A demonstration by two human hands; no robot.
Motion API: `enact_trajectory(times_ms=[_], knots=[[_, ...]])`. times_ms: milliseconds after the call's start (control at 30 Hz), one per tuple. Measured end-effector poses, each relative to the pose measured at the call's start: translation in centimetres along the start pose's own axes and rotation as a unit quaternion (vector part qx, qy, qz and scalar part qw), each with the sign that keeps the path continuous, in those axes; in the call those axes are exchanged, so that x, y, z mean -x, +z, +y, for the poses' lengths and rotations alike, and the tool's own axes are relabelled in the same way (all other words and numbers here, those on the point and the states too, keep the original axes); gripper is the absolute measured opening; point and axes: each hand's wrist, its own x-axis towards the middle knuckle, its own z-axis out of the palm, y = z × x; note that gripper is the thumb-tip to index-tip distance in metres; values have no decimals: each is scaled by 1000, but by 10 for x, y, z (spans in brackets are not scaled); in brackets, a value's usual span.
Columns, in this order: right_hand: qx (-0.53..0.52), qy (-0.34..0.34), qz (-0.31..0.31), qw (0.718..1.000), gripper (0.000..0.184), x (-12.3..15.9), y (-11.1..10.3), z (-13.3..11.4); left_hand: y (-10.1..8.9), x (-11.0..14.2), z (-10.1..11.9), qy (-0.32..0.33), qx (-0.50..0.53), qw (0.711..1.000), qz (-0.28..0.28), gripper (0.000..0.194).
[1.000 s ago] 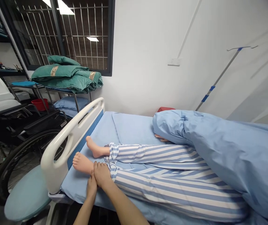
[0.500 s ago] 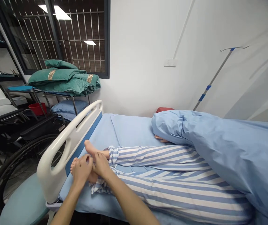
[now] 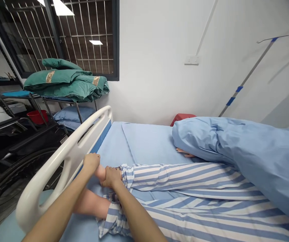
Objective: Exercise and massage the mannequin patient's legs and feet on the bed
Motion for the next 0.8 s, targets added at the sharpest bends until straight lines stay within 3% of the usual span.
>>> enact_trajectory(times_ms=[233,600,800], knots=[[8,3,-3,1000,58,-2,1,1,7,-19,14,-5,-52,998,-37,31],[18,-1,16,1000,63,11,-3,-3,14,22,4,-12,-9,997,82,37],[17,-13,44,999,60,14,3,-1,11,27,-16,-7,8,1000,23,37]])
